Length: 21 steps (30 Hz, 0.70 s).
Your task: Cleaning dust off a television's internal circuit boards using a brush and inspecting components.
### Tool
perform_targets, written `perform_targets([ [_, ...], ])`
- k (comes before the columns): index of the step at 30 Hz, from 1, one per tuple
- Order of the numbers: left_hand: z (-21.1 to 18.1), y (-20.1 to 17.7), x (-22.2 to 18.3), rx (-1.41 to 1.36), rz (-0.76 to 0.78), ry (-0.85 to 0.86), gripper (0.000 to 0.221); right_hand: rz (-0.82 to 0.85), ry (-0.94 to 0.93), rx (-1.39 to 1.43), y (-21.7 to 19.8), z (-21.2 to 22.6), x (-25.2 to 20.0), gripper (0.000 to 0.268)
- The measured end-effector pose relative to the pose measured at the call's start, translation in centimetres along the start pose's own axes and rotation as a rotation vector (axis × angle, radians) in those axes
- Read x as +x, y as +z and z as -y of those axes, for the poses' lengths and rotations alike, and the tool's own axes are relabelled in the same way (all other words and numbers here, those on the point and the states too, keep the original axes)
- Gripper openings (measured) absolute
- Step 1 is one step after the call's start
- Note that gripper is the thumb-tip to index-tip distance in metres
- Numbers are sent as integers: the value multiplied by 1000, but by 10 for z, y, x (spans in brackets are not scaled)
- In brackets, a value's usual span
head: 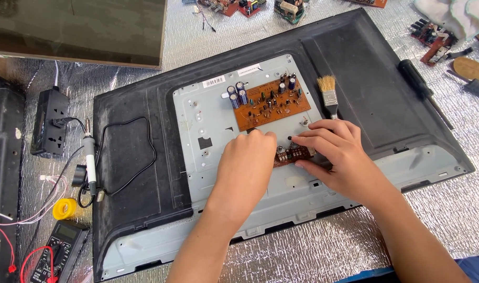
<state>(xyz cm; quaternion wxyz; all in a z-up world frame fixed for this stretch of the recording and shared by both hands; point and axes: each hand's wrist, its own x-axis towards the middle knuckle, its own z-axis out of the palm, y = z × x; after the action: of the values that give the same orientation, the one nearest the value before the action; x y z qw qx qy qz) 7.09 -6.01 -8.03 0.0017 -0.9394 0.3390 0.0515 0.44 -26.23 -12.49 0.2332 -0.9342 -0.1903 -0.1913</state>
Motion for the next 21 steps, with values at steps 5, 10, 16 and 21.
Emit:
perform_targets([
  [5, -2, 1, 3, 5, 22, -32, 35, 4, 2, 1, 1, -1, -1, 40],
  [10, -9, 1, -3, -9, 19, -22, 32, 1, -5, -24, 1, 0, 0, 39],
  [16, -15, -1, -9, -79, 58, -41, 28, -9, 14, -34, 0, 4, 1, 37],
  [21, -12, -14, -18, -135, 179, -42, 35, -10, 17, -35, 2, 2, 0, 38],
])
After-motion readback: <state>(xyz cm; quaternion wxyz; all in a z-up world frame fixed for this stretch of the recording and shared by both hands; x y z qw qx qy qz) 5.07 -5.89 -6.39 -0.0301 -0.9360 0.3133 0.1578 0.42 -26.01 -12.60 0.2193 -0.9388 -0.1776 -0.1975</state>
